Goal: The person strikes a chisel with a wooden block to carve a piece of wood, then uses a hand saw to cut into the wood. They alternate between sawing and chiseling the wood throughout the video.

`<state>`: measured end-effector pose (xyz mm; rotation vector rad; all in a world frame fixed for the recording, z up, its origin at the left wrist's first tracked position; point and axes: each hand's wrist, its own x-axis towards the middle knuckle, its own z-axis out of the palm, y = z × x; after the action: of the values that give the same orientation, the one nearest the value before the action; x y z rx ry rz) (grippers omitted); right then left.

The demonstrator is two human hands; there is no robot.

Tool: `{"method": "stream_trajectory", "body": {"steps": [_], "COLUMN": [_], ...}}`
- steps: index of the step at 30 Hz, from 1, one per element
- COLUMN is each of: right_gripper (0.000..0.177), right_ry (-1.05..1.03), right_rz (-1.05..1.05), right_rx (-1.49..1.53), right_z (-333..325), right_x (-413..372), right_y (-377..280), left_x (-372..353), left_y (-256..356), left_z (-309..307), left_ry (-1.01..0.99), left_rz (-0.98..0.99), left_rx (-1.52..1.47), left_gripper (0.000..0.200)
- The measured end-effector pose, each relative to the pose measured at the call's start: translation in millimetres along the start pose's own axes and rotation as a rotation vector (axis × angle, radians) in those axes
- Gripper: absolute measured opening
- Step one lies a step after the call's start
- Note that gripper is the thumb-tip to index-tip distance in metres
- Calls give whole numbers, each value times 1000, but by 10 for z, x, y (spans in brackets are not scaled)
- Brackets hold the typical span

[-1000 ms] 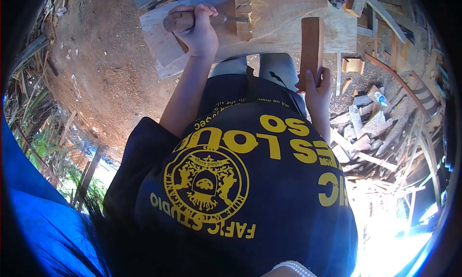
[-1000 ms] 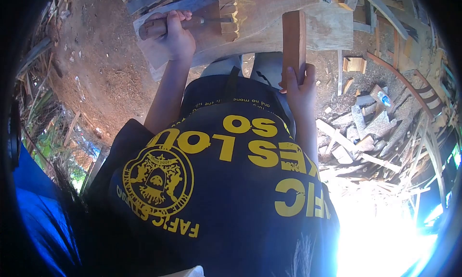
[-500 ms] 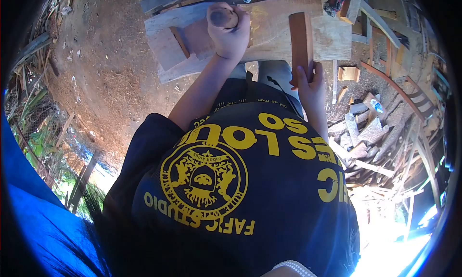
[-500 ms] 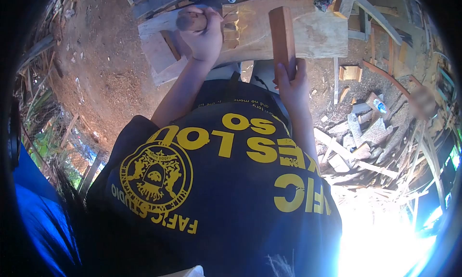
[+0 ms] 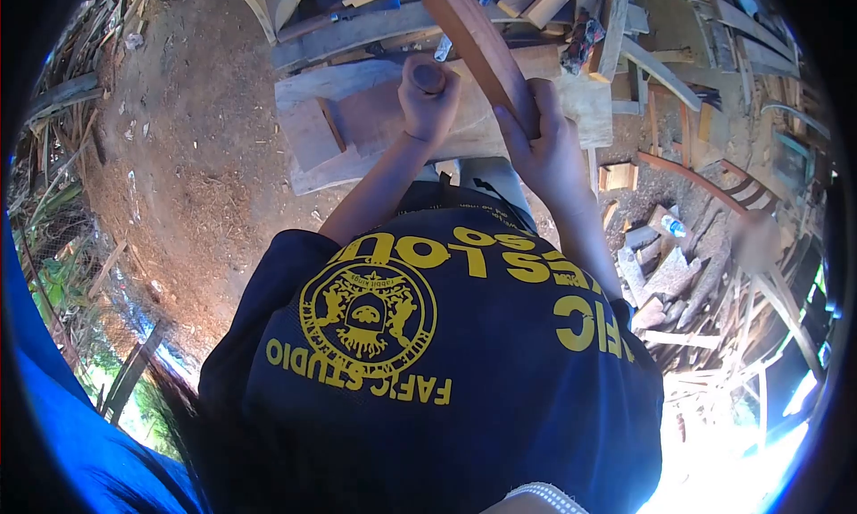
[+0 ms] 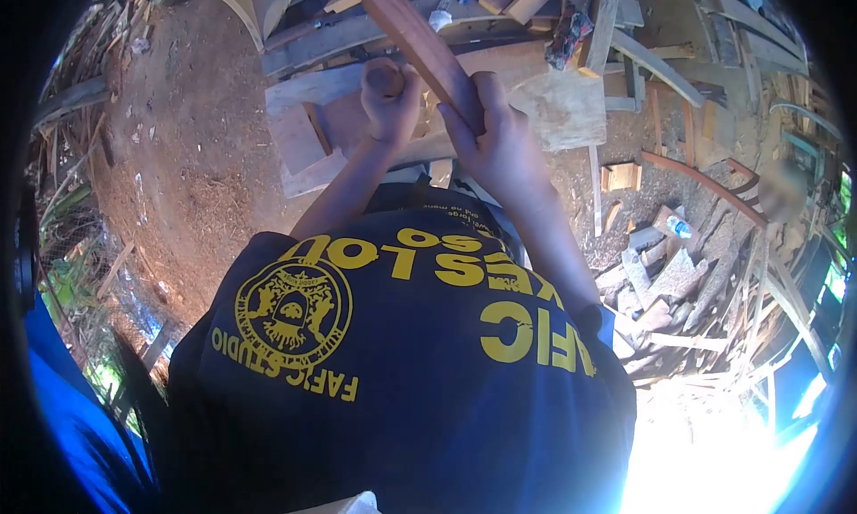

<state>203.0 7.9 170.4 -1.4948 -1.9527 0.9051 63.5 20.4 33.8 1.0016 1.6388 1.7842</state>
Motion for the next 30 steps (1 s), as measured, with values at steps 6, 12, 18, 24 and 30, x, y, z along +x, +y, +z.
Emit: {"method": "stream_trajectory", "body": {"steps": [6,12,18,24,30], "right_gripper": [33,29,34,29,24], "right_ry": [69,-57,403,-198,373], "right_rz": [-170,-67,-305,150,-283], "right_rx": [-11,-142,48,-251,60], "right_z": [-204,-15,-486,84,-328], "right_x": [42,-117,-51,-211,-96], "right_y": [-459,-150,-605,-220,-580], "left_x": [-102,-129,-133,-145,-81], "left_y": [-87,-4,62,-10,132], "left_z": [103,131,119,58,23], "left_ry": [-114,-214,-216,-443,-284], "left_rz": [87,-19,51,-136,26], "left_rx": [65,39,131,32,101], "left_gripper": [22,24,23,22,26]}}
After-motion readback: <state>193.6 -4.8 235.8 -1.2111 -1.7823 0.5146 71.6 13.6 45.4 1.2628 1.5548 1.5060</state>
